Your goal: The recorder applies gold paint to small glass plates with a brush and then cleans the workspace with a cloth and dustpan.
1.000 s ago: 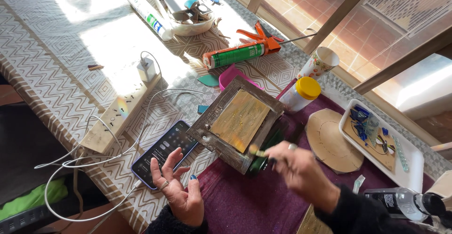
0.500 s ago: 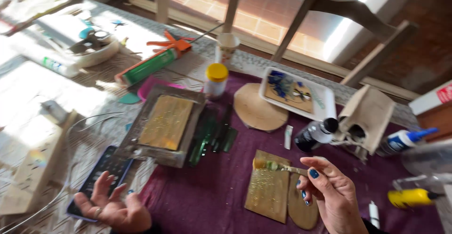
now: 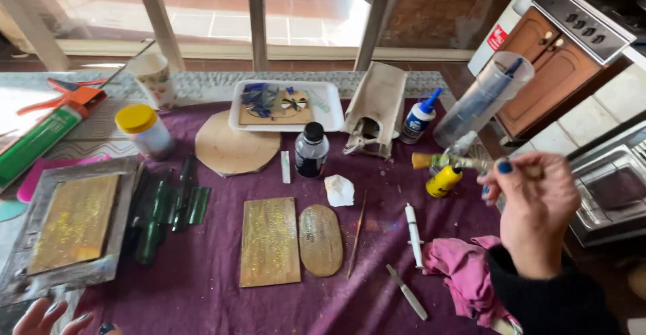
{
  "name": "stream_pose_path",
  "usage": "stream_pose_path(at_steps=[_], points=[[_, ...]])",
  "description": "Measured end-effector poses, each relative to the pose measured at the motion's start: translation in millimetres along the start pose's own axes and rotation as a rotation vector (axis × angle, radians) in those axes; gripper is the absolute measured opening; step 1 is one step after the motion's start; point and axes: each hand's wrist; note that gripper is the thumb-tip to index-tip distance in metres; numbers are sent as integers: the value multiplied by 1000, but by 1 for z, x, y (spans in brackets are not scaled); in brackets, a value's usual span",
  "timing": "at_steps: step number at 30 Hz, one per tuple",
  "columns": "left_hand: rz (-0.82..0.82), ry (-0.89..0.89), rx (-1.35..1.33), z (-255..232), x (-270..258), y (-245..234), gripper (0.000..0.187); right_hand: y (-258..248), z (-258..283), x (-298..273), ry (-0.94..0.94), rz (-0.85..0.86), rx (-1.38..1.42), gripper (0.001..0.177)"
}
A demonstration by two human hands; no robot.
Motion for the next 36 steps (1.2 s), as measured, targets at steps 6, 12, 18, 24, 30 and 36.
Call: stream_pose_path(at_steps=[6,12,18,24,30,36], points=[[254,192,515,17,-62,190,69,-15,25,83,-90,45,15,12],[587,1194,873,-78,-72,450,53,74,39,98,85,360,24,28],[430,1086,1073,-89,-22,457,61,240,24,107,-199,746,-233,26],[67,1011,1031,-63,4,422,68,442,-36,140,-572,652,-207,16],[-166,1018,939,-41,-1,399,53,585,-145,131,-411,637,-233,16],[-179,1025,936,17,-18,392,28,632,-228,124,-350,668,-335,25]])
Point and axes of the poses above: each hand's wrist, its own x-axis towards the middle knuckle, its own y-axis out of the palm, z = x × y, and after that the axes turned 3 degrees about -x, right-handed
